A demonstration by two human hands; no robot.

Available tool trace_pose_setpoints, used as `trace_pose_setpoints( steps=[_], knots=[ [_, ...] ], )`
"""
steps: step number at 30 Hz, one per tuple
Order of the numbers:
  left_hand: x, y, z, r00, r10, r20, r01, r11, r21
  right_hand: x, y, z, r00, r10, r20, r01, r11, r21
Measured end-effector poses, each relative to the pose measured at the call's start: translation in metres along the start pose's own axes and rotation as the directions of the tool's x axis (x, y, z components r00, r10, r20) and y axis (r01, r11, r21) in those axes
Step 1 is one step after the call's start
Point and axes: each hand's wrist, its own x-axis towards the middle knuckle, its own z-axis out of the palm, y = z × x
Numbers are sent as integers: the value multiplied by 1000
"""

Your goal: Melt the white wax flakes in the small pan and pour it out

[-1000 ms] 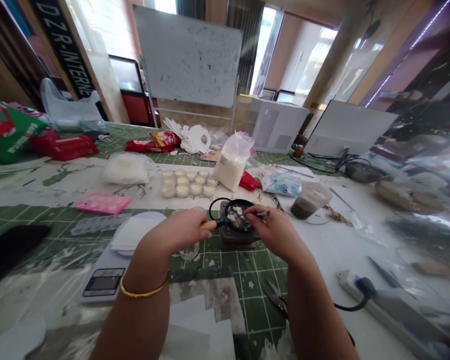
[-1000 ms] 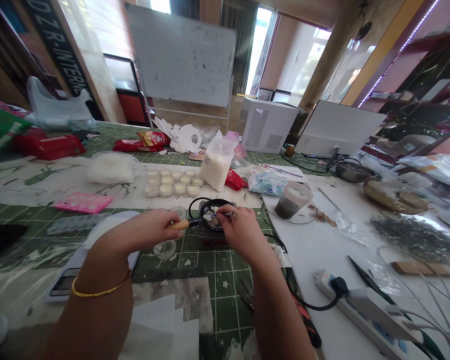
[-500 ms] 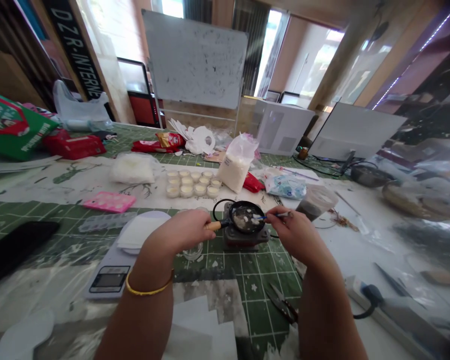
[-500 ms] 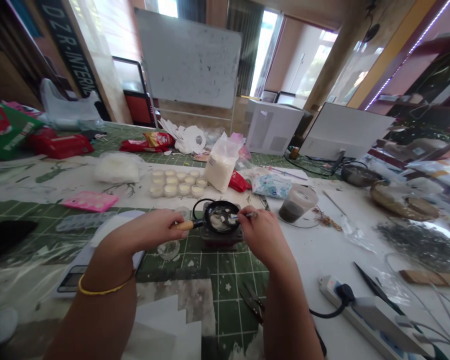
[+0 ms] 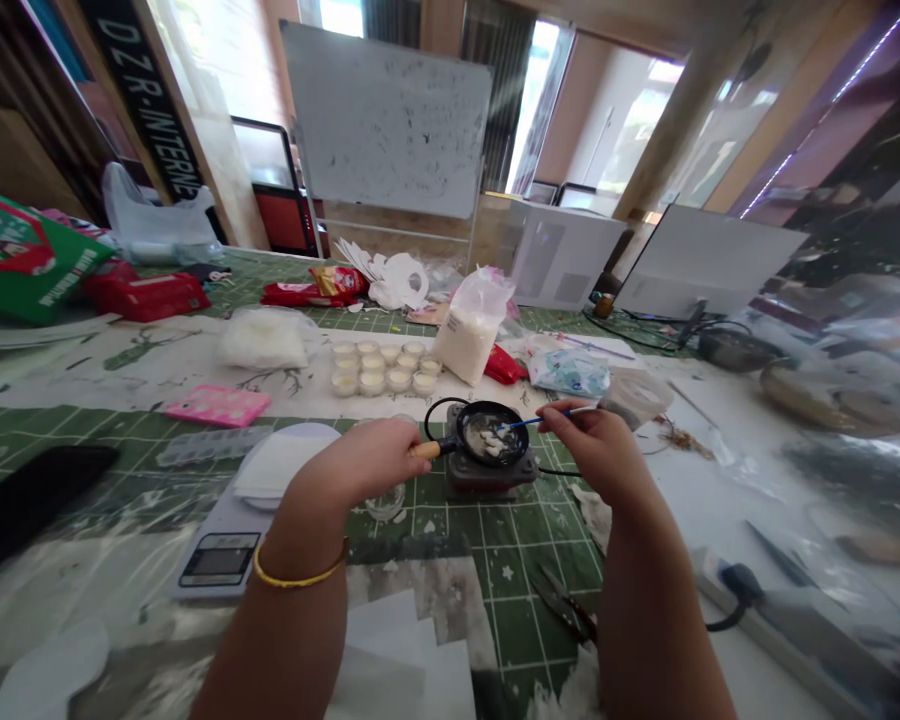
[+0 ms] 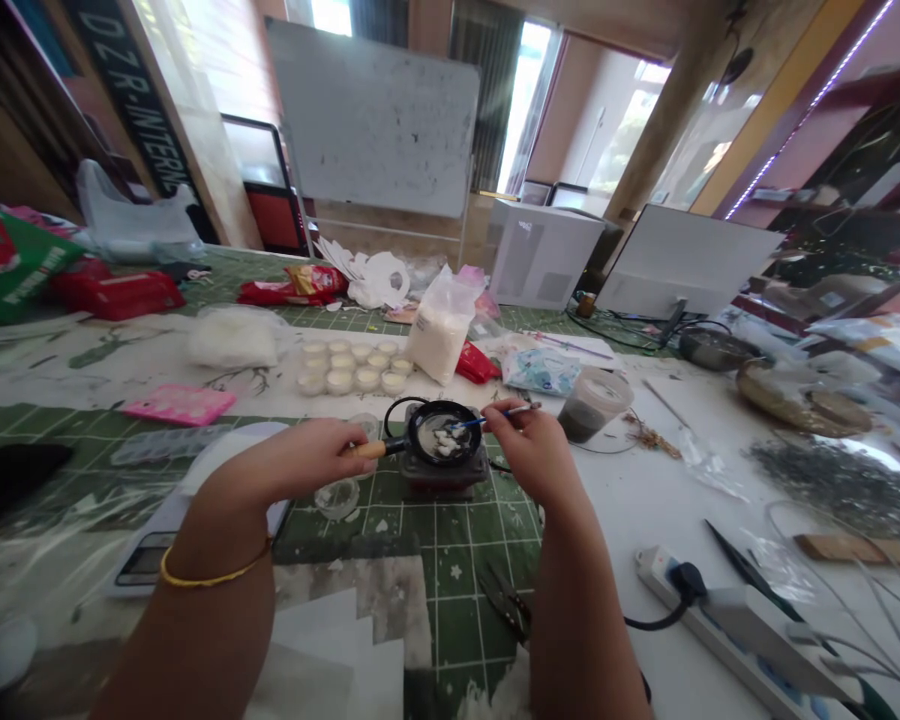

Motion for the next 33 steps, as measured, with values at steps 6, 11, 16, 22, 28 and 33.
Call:
trace_pose_setpoints(
  steps=[6, 11, 16, 22, 28, 33],
  knots=[
    [-2, 1, 0, 1000, 7, 4, -7, 1000, -2, 26, 42, 4, 982, 174, 77, -190, 906, 379],
    [-1, 1, 0, 1000, 17, 22, -17, 1000, -1, 30, 56, -19, 962, 271, -12, -234, 853, 466],
    [-1, 1, 0, 1000, 5, 26, -5, 1000, -1, 29, 51, -3, 961, 277, -1, -240, 833, 499],
    [0, 0, 1, 999, 32, 22, -32, 999, 4, 33, 60, -4, 944, 325, -55, -261, 838, 479],
    [0, 0, 0, 999, 18, 30, -18, 1000, -9, 32, 55, 4, 959, 280, -45, -231, 864, 447],
    [-1, 0, 0, 999, 30, 28, -30, 999, -12, 35, 61, 2, 948, 309, -81, -253, 880, 401]
  ],
)
